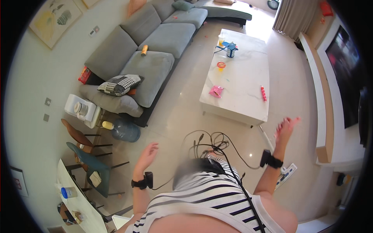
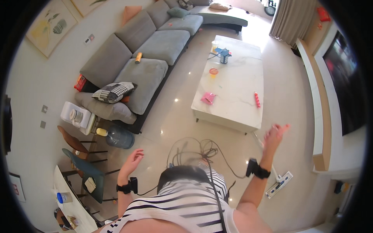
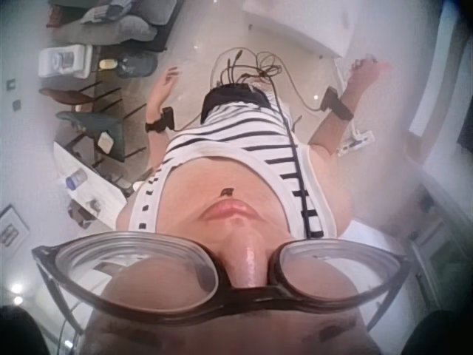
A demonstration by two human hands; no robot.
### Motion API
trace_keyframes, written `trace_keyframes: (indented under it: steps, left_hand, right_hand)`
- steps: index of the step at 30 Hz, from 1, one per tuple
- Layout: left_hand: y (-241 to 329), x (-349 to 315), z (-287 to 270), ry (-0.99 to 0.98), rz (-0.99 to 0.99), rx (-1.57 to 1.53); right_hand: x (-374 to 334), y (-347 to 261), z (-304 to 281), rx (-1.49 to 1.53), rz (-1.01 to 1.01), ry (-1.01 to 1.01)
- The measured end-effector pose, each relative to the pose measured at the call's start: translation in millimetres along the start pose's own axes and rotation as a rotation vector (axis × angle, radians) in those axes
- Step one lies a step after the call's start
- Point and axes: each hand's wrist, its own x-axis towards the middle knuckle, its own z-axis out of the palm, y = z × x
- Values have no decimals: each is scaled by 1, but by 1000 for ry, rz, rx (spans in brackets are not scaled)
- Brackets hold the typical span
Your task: Picking up various small items from a couch, table, and floor and placing them into a cabinet.
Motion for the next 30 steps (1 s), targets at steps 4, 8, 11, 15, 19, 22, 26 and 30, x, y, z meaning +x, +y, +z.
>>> trace_keyframes:
  steps: [4, 8, 11, 15, 19, 22, 26, 30]
  left_hand:
    - [-24, 60, -62, 114, -185, -126]
    - [-70, 129, -124, 222, -390, -206]
    - [-106, 215, -183, 177, -346, -118]
    - [-125, 363, -259, 157, -289, -106]
    - [-114, 530, -317, 95, -96, 20]
    - [-106, 639, -329, 115, -246, -203]
    - [-125, 757, -316, 130, -328, -222]
    - [-95, 842, -307, 186, -459, -498]
  right_hand:
    - [59, 11, 187, 39, -23, -265]
    - [78, 23, 335, 82, -40, -399]
    - [113, 53, 408, 41, -27, -417]
    - [155, 91, 479, 18, 58, -328]
    - [181, 89, 535, 37, 50, -182]
    - [216, 98, 561, -215, -42, -116]
    - [290, 119, 616, -125, 36, -107]
    - [388, 136, 709, -125, 38, -151]
